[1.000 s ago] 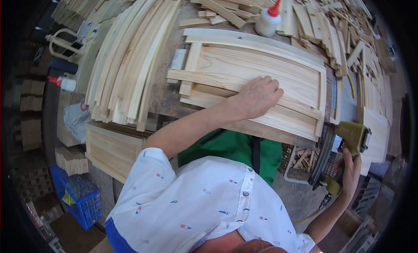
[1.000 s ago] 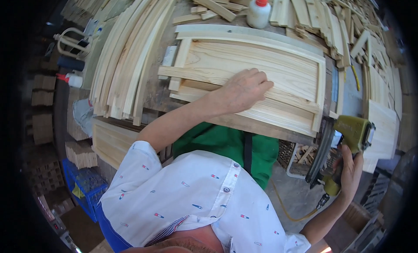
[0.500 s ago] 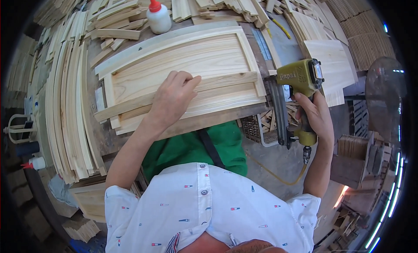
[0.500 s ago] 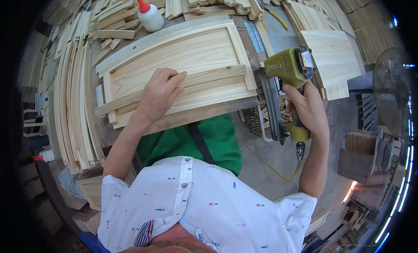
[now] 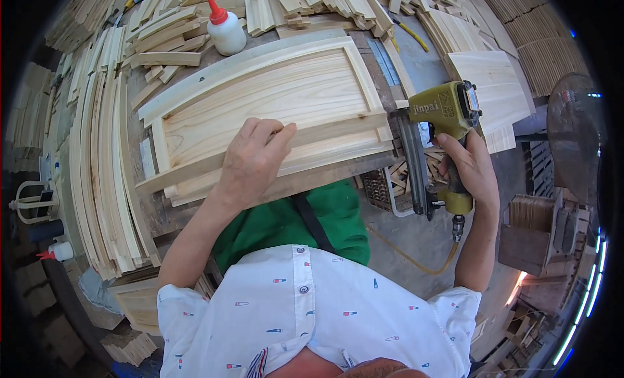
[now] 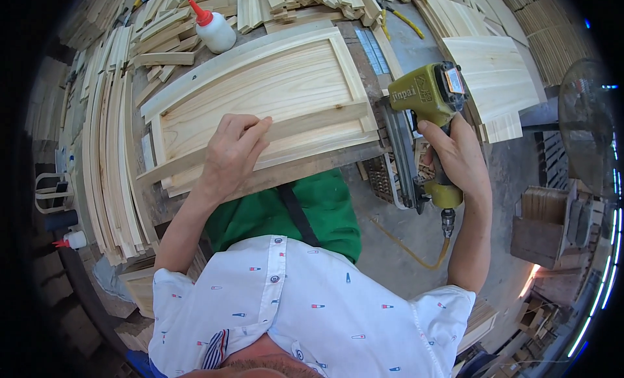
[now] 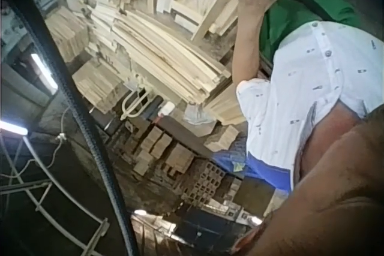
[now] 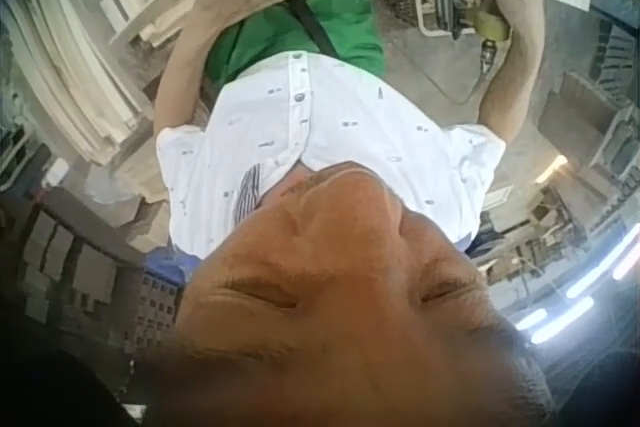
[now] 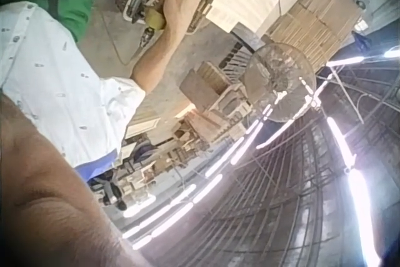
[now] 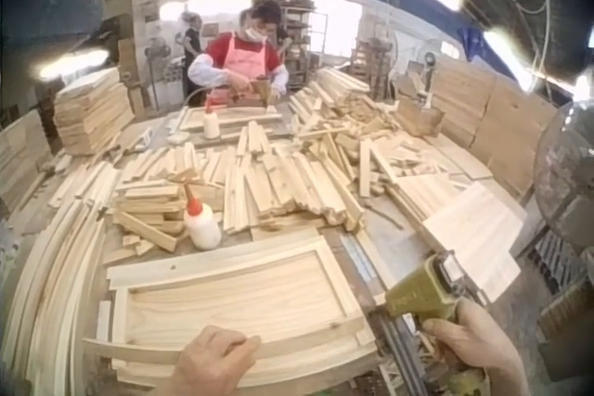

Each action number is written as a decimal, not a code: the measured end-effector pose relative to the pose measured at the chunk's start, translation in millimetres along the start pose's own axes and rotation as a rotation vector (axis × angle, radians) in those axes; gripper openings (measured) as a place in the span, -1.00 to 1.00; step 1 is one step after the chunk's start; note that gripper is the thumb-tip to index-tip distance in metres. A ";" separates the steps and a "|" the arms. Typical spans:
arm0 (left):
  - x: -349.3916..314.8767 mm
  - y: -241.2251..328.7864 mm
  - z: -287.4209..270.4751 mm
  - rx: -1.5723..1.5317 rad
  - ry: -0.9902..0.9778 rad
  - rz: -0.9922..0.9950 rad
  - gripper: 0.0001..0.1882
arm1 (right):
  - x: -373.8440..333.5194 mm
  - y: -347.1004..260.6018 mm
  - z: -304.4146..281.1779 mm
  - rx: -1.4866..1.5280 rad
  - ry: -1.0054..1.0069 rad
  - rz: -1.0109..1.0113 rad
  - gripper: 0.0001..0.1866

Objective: Assemble wooden trays using wood glue and a pneumatic nailer.

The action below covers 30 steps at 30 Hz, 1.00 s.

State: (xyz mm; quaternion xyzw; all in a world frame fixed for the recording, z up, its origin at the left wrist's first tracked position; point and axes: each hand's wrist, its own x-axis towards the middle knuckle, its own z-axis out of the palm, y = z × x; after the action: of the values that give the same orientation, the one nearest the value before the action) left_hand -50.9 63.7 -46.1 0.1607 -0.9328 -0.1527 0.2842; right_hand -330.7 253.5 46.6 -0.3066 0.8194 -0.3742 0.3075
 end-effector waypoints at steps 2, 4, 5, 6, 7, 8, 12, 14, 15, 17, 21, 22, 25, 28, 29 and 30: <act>2.0 13.5 -15.4 -0.067 -0.055 -0.014 -0.59 | 0.4 2.3 -1.0 -0.030 -0.012 -0.007 -0.70; -1.7 18.9 -21.1 -0.122 -0.103 -0.030 -0.58 | 2.9 4.3 -2.4 -0.050 -0.027 0.006 -0.69; -5.3 19.8 -22.0 -0.121 -0.116 -0.034 -0.58 | 3.1 5.0 -1.8 -0.050 -0.030 0.000 -0.69; -7.4 19.0 -22.7 -0.121 -0.129 -0.038 -0.57 | 3.4 5.4 -1.1 -0.051 -0.032 -0.006 -0.70; -7.8 17.7 -26.5 -0.121 -0.133 -0.039 -0.57 | 3.9 5.2 0.1 -0.049 -0.033 -0.003 -0.70; -6.6 16.3 -34.7 -0.089 -0.129 -0.103 -0.56 | 4.9 4.2 1.7 -0.035 -0.024 -0.015 -0.71; 10.8 7.6 -106.7 0.039 -0.136 -0.330 -0.75 | 3.7 3.3 2.8 -0.015 0.004 0.019 -0.72; 12.3 -12.5 -144.7 -0.237 0.122 -0.604 -0.81 | 0.6 7.3 -1.8 0.006 0.006 0.004 -0.71; 20.1 -19.2 -166.2 -0.281 0.309 -0.662 -0.79 | 0.0 6.6 -1.8 0.003 0.009 -0.012 -0.70; 18.3 -54.8 -197.5 -0.470 0.584 -0.685 -0.73 | -0.3 4.4 -0.6 -0.007 0.005 -0.051 -0.70; -38.1 -124.9 -178.7 -0.879 0.700 -0.735 -0.74 | 1.0 -0.7 2.3 -0.011 -0.010 -0.039 -0.69; -59.1 -133.1 -153.8 -1.003 0.669 -0.771 -0.77 | 1.0 -0.6 0.8 -0.013 -0.015 -0.048 -0.70; -95.1 -132.3 -81.6 -1.289 0.683 -0.894 -0.81 | 0.4 -5.2 4.7 -0.010 -0.010 -0.050 -0.71; -80.4 -92.1 -64.8 -1.234 0.663 -1.085 -0.82 | 3.3 2.0 6.4 -0.022 0.007 -0.029 -0.72; -80.8 -85.7 -67.8 -1.221 0.552 -1.154 -0.81 | 3.3 3.9 5.6 -0.026 0.006 -0.033 -0.72; -83.5 -83.1 -75.2 -1.171 0.303 -1.209 -0.80 | 2.5 5.4 5.1 -0.027 0.009 -0.035 -0.72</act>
State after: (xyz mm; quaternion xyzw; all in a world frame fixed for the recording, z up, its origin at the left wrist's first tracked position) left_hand 76.1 6.6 -57.9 0.4764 -0.4095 -0.7123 0.3129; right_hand -330.0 252.4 38.9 -0.3235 0.8203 -0.3698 0.2928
